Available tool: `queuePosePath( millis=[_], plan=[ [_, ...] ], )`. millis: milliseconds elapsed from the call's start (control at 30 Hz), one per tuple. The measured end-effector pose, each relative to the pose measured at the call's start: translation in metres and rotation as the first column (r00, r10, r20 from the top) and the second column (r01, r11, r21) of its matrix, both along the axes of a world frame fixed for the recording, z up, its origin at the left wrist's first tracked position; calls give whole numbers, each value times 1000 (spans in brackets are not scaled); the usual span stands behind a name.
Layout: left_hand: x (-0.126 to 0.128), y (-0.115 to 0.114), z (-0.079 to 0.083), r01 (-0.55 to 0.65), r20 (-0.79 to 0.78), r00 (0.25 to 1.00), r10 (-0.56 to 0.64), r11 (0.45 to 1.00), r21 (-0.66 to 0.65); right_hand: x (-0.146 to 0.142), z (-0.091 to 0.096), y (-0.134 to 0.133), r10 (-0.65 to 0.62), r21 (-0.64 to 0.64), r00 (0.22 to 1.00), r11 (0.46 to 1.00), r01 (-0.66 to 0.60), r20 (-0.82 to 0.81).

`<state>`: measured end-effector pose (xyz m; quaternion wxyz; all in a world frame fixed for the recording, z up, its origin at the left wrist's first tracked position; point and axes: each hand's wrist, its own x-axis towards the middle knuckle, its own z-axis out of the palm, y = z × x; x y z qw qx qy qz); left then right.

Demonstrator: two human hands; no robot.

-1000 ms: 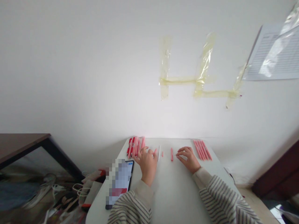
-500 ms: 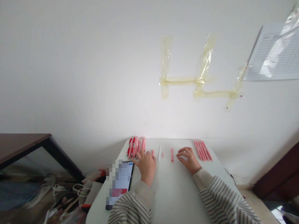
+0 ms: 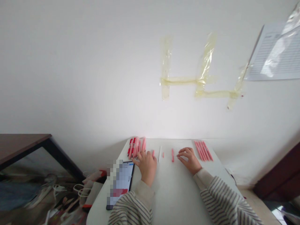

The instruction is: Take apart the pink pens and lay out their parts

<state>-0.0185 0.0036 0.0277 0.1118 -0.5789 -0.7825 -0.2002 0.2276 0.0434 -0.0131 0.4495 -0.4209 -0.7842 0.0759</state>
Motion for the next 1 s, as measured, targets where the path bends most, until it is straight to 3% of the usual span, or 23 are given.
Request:
queuePosePath(
  millis=[200,367,533,733,1000],
  plan=[
    [0,-2,3,30,37,999,-31,999,27,0,0,0,-7,7,1000,1000,7,4],
    [3,-4,9,155,106,981,-166,983,103,-1,1,-1,-11,5,1000,1000,11,8],
    [11,-3,8,341,177,909,-377,918,203,-2,4,-3,-3,3,1000,1000,3,19],
    [22,-4,-2,552,220,772,-597,800,233,-5,6,-5,17,6,999,1000,-17,42],
    [28,-6,-3,614,225,720,-656,754,234,-8,9,-8,103,-28,993,994,-101,54]
  ],
)
